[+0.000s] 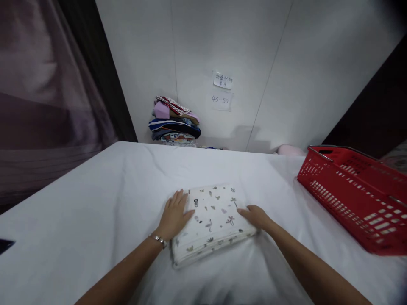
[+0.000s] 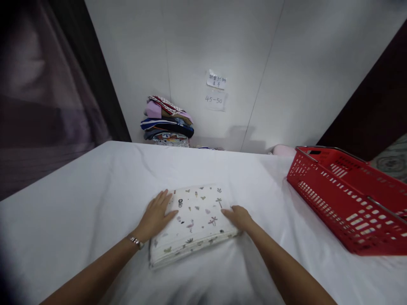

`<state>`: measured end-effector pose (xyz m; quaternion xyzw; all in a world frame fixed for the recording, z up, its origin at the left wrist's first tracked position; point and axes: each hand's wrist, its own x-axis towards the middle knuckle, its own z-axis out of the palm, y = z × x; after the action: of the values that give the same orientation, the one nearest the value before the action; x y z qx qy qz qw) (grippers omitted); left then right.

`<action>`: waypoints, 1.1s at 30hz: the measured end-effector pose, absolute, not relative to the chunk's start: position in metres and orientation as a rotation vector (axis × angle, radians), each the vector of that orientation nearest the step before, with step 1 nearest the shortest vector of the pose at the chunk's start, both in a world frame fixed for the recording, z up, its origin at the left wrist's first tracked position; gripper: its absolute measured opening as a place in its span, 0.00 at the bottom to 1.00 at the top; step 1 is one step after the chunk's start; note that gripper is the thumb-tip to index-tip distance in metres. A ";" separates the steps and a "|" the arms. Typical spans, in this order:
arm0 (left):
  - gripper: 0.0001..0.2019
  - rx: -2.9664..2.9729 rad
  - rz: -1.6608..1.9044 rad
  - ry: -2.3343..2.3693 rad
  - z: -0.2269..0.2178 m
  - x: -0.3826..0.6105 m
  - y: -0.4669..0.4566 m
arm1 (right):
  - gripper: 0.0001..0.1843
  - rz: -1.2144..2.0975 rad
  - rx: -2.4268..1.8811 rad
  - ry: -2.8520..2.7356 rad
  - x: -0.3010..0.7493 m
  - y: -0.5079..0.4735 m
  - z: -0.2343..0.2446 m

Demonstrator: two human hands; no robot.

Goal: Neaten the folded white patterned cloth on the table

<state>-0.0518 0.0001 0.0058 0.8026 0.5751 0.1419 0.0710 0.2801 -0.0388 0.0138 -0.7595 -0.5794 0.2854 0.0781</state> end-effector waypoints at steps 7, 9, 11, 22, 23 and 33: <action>0.37 1.775 0.623 1.936 0.011 -0.068 -0.011 | 0.25 0.945 -2.114 -1.559 0.278 -0.045 0.018; 0.38 1.613 0.642 1.905 0.016 -0.070 -0.013 | 0.30 0.977 -2.042 -1.419 0.274 -0.030 0.019; 0.38 1.499 0.657 1.868 0.019 -0.071 -0.014 | 0.34 1.042 -1.973 -1.300 0.270 -0.016 0.020; 0.31 1.366 0.785 1.769 0.011 -0.062 -0.020 | 0.35 1.440 -1.578 -0.945 0.265 0.011 0.020; 0.31 1.360 0.832 1.747 0.011 -0.060 -0.018 | 0.36 1.427 -1.537 -0.907 0.264 0.013 0.018; 0.40 1.356 0.704 1.843 0.040 -0.045 0.077 | 0.41 1.188 -1.598 -0.800 0.272 0.055 0.018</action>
<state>-0.0452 0.0772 0.0396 0.5272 0.7167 0.2736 0.3653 0.2724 0.0549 0.0177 -0.6544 -0.3276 0.4864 0.4773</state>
